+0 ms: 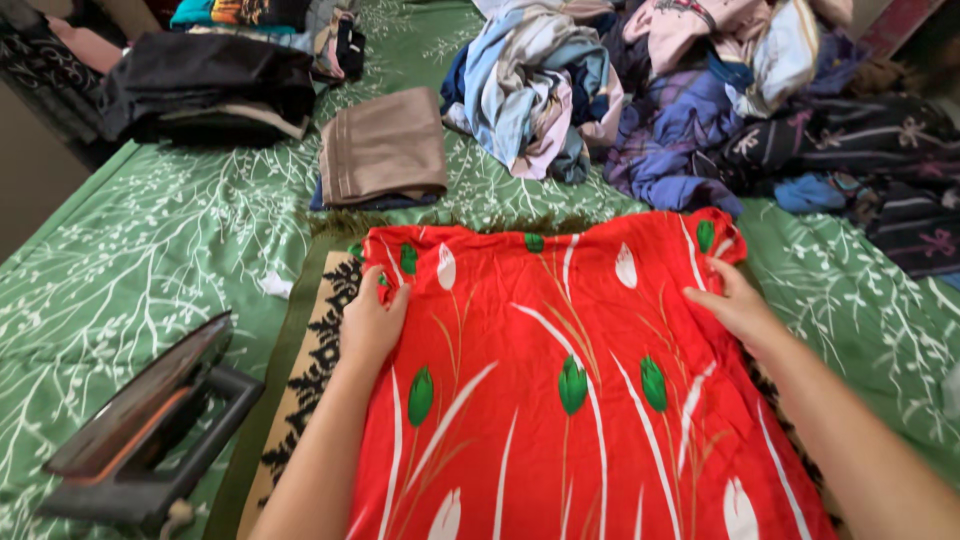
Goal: The person irons a red floral dress laid out on a green patterned bedsheet. They use a handheld iron to smooth the fabric, repeatedly adjusting the dress with their hands to flatten wrinkles and reposition sections for ironing.
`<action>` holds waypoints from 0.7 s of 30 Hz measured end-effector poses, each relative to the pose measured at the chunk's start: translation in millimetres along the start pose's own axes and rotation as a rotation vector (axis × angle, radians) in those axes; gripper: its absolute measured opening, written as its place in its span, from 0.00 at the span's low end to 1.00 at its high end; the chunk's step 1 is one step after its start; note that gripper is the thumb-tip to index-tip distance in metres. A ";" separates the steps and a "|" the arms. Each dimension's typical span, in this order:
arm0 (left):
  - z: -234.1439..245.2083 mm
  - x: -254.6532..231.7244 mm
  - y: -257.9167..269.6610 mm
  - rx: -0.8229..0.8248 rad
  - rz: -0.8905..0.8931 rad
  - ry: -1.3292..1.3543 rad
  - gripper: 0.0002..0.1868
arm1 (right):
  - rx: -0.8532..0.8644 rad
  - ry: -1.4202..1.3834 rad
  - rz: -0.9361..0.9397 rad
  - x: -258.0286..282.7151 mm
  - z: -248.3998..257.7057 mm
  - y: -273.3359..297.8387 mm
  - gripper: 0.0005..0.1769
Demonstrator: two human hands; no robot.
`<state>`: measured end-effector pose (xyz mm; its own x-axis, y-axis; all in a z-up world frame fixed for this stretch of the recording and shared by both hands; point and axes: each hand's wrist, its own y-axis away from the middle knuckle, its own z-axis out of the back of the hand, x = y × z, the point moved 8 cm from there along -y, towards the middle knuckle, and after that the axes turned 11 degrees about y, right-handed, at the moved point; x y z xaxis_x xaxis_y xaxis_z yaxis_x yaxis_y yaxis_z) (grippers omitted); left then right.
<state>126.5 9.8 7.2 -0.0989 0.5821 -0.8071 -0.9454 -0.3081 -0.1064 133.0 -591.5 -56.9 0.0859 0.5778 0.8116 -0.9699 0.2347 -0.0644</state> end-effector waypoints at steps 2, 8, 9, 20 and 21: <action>-16.3 -7.7 -30.6 -0.056 -0.257 0.075 0.28 | 0.063 -0.023 0.136 21.9 -16.1 -16.2 0.39; -11.5 17.0 -60.9 -0.054 -0.404 -0.303 0.20 | 0.055 0.246 0.376 88.1 -31.4 -26.7 0.22; -0.1 16.6 -65.4 -0.053 -0.394 -0.371 0.21 | -0.016 0.354 0.355 98.0 -26.8 -23.6 0.20; 22.0 18.6 -84.7 -0.166 -0.367 -0.498 0.17 | -0.306 0.705 0.313 124.0 -71.9 -48.0 0.34; 19.0 26.1 -86.4 -0.163 -0.314 -0.501 0.14 | -0.404 0.652 0.339 115.0 -69.2 -50.0 0.34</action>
<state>199.7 65.9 6.4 0.0048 0.9346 -0.3557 -0.8973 -0.1530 -0.4141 207.2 -482.7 -0.5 0.0389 0.9746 0.2206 -0.8215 0.1569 -0.5482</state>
